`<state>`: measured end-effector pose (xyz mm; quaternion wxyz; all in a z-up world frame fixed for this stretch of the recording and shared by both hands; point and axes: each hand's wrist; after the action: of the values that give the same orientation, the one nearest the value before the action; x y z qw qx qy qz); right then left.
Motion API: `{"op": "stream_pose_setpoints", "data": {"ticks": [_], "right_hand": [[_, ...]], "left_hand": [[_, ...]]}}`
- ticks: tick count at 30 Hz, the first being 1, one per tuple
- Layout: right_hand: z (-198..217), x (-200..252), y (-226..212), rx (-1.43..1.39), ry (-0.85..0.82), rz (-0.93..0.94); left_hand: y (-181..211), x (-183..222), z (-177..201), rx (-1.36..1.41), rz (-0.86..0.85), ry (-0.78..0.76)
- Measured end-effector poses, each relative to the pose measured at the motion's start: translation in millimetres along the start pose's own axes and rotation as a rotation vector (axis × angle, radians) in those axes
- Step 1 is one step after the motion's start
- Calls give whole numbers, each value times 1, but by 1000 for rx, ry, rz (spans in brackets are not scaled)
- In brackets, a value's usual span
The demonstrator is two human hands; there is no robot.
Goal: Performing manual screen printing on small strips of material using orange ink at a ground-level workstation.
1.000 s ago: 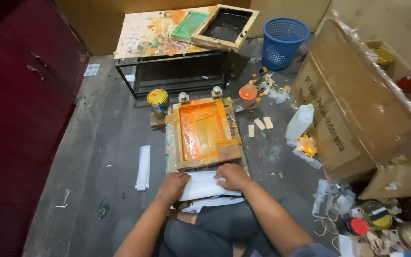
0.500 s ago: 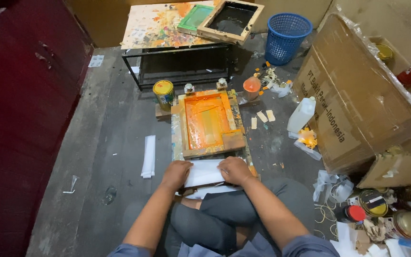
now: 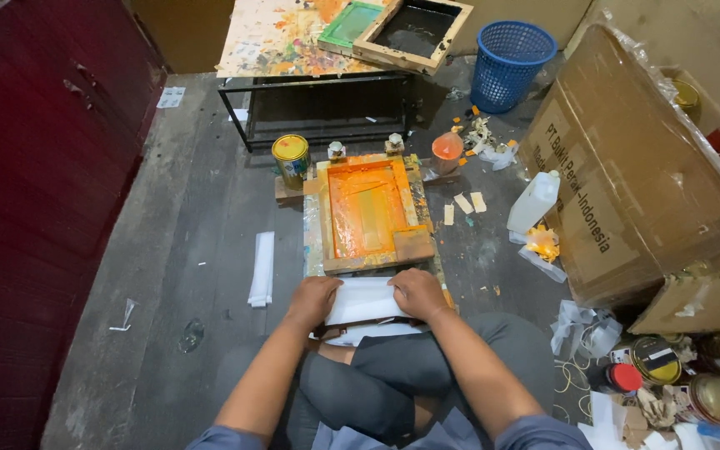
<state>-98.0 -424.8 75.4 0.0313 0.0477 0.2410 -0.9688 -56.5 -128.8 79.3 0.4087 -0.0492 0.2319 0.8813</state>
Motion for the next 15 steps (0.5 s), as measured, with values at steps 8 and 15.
{"op": "stream_pose_setpoints", "data": {"ticks": [8, 15], "right_hand": [[6, -3, 3, -197, 252, -71], [-24, -18, 30, -663, 94, -547]], "left_hand": [[11, 1, 16, 178, 205, 233], [-15, 5, -1, 663, 583, 360]]}}
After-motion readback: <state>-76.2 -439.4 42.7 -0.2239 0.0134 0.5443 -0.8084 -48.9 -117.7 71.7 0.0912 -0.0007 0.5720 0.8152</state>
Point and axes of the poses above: each hand's wrist, its own x-axis away from the middle knuckle, its own z-axis out of the back of the hand, y = z × x, and after that the axes turned 14 degrees about -z, right-handed
